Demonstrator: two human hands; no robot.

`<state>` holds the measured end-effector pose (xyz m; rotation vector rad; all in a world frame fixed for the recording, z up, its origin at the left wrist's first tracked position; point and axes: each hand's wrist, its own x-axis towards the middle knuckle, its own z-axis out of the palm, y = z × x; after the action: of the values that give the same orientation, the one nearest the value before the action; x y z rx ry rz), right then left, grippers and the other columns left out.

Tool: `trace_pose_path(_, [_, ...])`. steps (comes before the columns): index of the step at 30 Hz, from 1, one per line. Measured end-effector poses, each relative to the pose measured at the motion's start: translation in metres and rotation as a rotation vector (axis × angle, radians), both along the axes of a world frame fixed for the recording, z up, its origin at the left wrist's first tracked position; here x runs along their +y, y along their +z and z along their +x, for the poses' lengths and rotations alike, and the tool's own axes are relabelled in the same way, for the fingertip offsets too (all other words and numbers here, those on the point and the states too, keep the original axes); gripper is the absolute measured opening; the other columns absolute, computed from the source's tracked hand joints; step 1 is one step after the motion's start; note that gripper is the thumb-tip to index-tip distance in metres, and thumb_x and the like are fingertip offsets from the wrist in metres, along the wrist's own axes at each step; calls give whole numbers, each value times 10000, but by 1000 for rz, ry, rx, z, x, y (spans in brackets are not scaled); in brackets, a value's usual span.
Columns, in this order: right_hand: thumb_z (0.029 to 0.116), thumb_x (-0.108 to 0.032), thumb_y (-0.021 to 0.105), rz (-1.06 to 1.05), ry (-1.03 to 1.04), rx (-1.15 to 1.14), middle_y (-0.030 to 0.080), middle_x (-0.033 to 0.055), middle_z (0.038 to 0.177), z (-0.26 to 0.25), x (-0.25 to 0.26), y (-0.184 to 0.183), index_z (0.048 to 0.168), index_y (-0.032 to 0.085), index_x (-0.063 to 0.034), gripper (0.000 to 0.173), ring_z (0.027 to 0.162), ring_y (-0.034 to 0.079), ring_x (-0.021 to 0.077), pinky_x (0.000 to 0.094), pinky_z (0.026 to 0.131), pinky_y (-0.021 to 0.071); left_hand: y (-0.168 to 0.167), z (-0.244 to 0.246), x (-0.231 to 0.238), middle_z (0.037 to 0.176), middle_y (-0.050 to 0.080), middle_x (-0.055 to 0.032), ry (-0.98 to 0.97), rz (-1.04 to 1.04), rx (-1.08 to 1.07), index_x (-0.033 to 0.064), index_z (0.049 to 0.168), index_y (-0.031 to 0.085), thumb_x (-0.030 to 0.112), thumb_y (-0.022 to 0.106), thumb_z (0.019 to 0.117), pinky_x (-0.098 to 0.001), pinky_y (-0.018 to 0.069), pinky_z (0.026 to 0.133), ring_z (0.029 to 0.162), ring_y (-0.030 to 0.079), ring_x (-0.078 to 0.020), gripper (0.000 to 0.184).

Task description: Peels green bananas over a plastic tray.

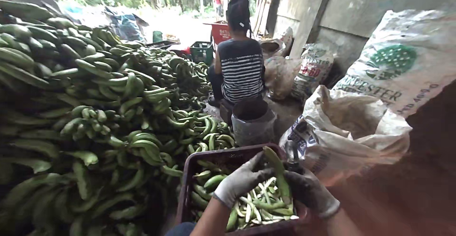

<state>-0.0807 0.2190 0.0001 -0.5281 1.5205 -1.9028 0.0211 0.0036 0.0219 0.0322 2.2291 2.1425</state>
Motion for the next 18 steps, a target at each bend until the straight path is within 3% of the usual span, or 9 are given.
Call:
trace_pose_path(2, [918,-259,731,-28,139,-48,718,134,950,2,-4,-1,1258,642,-62,403,732,680,196,385,644,600,-3,0,12,1351,634,-80,-38,155,21,112,1542,399,273,685,988,-403,559,1017,1181,650,-195,644])
trace_pose_path(3, [933,-279,711,2,165,-59,711,121,916,3,-6,-2,1246,646,-69,382,676,649,175,357,588,571,-5,-1,16,1324,641,-113,-14,235,37,78,1515,435,229,679,985,-427,564,994,1155,655,-228,603])
trace_pose_path(5, [976,-316,673,73,101,-70,705,97,894,2,-9,-2,1259,637,-80,370,648,640,164,339,560,564,-6,-4,20,1259,667,-161,131,309,46,34,1451,490,184,643,1006,-456,598,933,1083,686,-277,494])
trace_pose_path(7, [993,-267,667,97,-44,-138,698,100,942,-4,-12,-4,1299,602,-64,373,679,649,172,331,574,569,-10,-9,20,1193,686,-196,311,349,48,36,1447,459,167,622,1024,-467,624,848,987,714,-306,472])
trace_pose_path(10, [995,-236,654,172,-228,-121,708,115,950,-17,-13,-10,1338,573,-58,394,674,672,196,323,541,564,-17,-17,10,1086,698,-183,572,308,50,81,1441,453,246,620,1033,-455,637,748,872,722,-288,470])
trace_pose_path(12, [1006,-312,657,254,-276,58,723,116,1019,-23,-11,-16,1358,559,-64,443,779,736,225,383,649,646,-20,-21,1,1105,693,-160,658,299,61,144,1479,445,365,585,1044,-446,626,759,890,712,-268,507])
trace_pose_path(14, [1007,-446,627,365,-245,256,700,106,1125,-21,-9,-22,1430,519,-109,552,861,734,214,430,736,654,-19,-23,-4,1124,690,-119,696,283,77,212,1503,465,450,516,1059,-421,615,766,900,698,-225,506])
trace_pose_path(16, [1003,-550,566,439,-178,374,683,91,1170,-14,-9,-22,1477,501,-154,621,860,714,189,424,737,635,-15,-22,-2,1014,688,-100,701,351,61,213,1413,543,517,431,1072,-402,603,671,797,680,-204,470])
trace_pose_path(18, [1022,-573,501,419,-123,455,685,70,1124,-4,-10,-21,1440,534,-145,599,837,691,162,397,715,617,-12,-19,0,930,676,-98,673,434,58,175,1322,590,508,378,1086,-393,587,611,725,663,-197,460])
